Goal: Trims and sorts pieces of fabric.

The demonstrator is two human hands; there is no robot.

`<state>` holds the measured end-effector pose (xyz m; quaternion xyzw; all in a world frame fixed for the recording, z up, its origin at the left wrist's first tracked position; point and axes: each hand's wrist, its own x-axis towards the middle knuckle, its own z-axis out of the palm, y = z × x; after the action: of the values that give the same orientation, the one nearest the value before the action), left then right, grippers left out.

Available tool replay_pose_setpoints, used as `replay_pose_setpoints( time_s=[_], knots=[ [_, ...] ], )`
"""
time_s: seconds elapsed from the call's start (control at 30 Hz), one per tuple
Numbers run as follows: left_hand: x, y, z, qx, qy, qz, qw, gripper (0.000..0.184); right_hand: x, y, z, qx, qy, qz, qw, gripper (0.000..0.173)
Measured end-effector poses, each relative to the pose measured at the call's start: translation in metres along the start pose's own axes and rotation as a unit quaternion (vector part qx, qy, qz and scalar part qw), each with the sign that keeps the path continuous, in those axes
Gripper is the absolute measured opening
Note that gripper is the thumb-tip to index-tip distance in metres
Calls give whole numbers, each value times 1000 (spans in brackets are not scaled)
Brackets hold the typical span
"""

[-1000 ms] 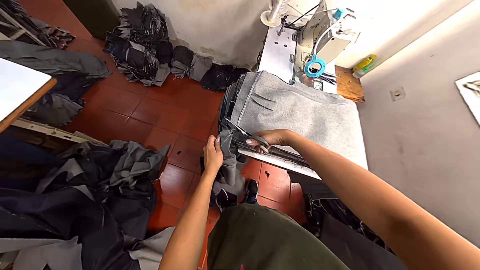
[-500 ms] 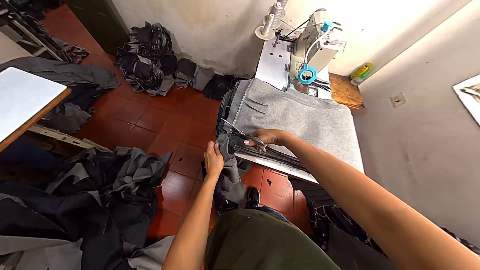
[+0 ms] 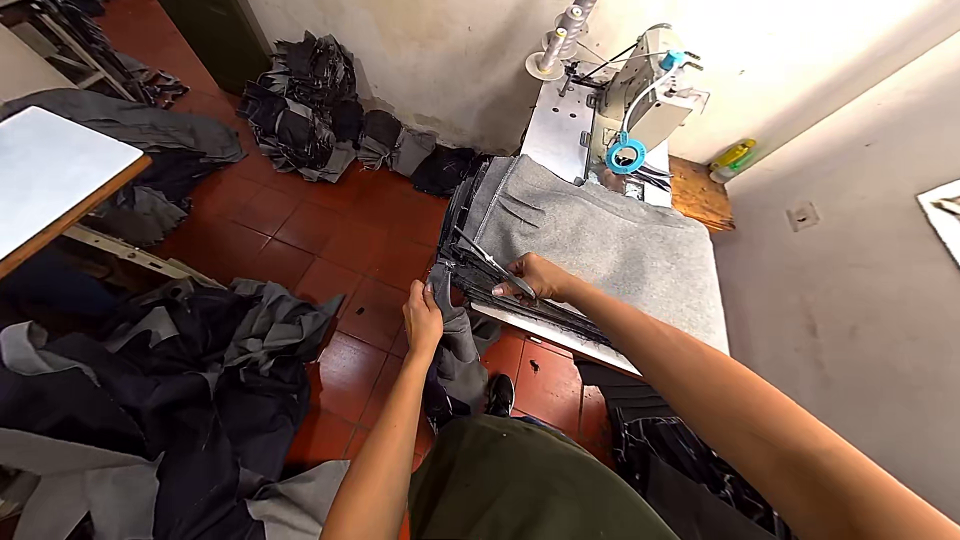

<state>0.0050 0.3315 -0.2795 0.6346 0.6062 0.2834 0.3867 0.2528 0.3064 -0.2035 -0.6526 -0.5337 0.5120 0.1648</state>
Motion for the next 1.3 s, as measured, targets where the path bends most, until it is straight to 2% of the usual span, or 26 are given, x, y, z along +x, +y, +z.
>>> replay_pose_setpoints(
  time_s=[0.07,0.17,0.2,0.23,0.3,0.33,0.43,0.57,0.63,0.7,0.73,0.77,0.83,0.87,0.9,0.97,1.03,1.1,1.3],
  knots=[
    [-9,3,-13,-8,20,58,998,27,-14,-6,15,-8,47,-107,993,42],
    [-30,14,-27,-7,39,164,986,26,-35,-26,47,20,75,-169,983,81],
    [-35,18,-29,-5,48,198,979,28,-41,-33,61,49,98,-167,980,79],
    [-40,21,-31,1,54,225,973,29,-47,-39,74,73,125,-157,977,69],
    [-48,22,-30,23,74,270,960,31,-54,-43,98,116,199,-122,965,38],
    [-54,18,-31,26,73,282,956,32,-58,-42,107,139,233,-100,957,29],
    [-80,-2,-31,-29,78,281,956,31,-79,-39,126,224,295,-67,926,34],
    [-138,5,-31,-243,26,192,950,30,-120,-35,146,303,314,-57,898,41],
    [-145,12,-41,-231,-7,229,946,36,-145,-26,148,335,317,-75,884,39],
    [-142,22,-62,-134,-26,316,939,48,-177,-6,136,356,320,-115,870,35],
    [-143,29,-72,-90,-41,345,933,47,-196,11,126,353,304,-136,875,37],
    [-147,35,-79,-51,-59,366,927,42,-216,33,116,325,261,-154,896,42],
    [-164,48,-85,-1,-100,390,915,36,-257,75,102,199,108,-157,961,68],
    [-177,59,-85,13,-107,400,910,35,-275,90,101,121,21,-145,982,78],
    [-190,71,-84,23,-108,411,905,35,-290,102,105,55,-48,-128,989,84],
    [-222,99,-80,46,-106,427,897,33,-313,118,120,-12,-125,-94,988,85],
    [-250,124,-74,63,-106,440,890,33,-332,123,127,-14,-130,-92,987,83],
    [-271,142,-66,75,-113,449,883,32,-345,123,126,13,-99,-120,988,80],
    [-318,159,-38,86,-127,447,881,30,-380,122,114,47,-17,-180,982,77]
  ],
)
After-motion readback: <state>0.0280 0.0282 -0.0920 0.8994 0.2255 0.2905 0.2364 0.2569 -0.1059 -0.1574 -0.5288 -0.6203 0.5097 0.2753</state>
